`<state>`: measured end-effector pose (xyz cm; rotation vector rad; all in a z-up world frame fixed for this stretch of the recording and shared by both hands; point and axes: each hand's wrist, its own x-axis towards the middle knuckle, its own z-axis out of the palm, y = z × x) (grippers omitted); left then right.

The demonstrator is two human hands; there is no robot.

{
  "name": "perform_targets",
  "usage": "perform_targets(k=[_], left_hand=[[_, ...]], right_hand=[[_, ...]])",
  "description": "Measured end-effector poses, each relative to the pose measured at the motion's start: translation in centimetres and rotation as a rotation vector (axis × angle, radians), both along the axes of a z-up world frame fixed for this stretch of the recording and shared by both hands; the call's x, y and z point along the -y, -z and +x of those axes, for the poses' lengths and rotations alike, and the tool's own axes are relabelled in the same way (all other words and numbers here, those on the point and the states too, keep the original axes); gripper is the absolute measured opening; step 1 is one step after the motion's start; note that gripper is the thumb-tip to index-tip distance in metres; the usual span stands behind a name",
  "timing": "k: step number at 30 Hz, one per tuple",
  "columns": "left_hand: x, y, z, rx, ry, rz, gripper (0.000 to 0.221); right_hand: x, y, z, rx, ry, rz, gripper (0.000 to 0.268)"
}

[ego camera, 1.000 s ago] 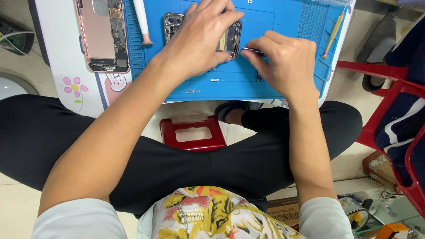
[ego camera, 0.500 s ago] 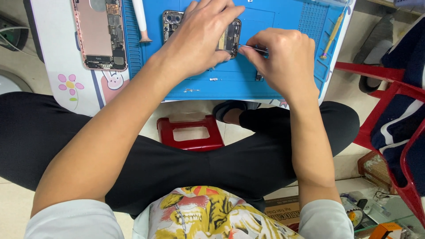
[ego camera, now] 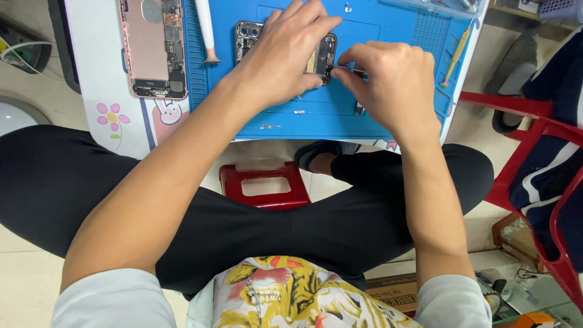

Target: The person uses a screwdriver to remove screws from a disassembled smartphone placed on a blue mat. They then use tweezers to carefully remove small internal components and place them on the mat.

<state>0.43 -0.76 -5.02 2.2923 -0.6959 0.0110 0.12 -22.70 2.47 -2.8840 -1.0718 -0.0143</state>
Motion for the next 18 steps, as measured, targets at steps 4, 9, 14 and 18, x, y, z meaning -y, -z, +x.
perform_targets(k=[4,9,14,18], left_hand=[[-0.1,-0.1,0.0,0.033,0.004,-0.009,0.089],[-0.2,0.1,0.0,0.025,0.025,-0.049,0.086],[-0.5,-0.3,-0.2,0.02,0.026,-0.047,0.085],[-0.6,-0.5,-0.2,0.018,0.027,-0.06,0.085]], right_hand=[[-0.2,-0.1,0.5,-0.075,0.052,-0.001,0.012],[1.3,1.4,0.5,-0.206,0.115,0.188,0.012],[2.0,2.8,-0.2,-0.219,0.11,0.335,0.014],[2.2,3.2,-0.4,-0.224,0.112,0.385,0.015]])
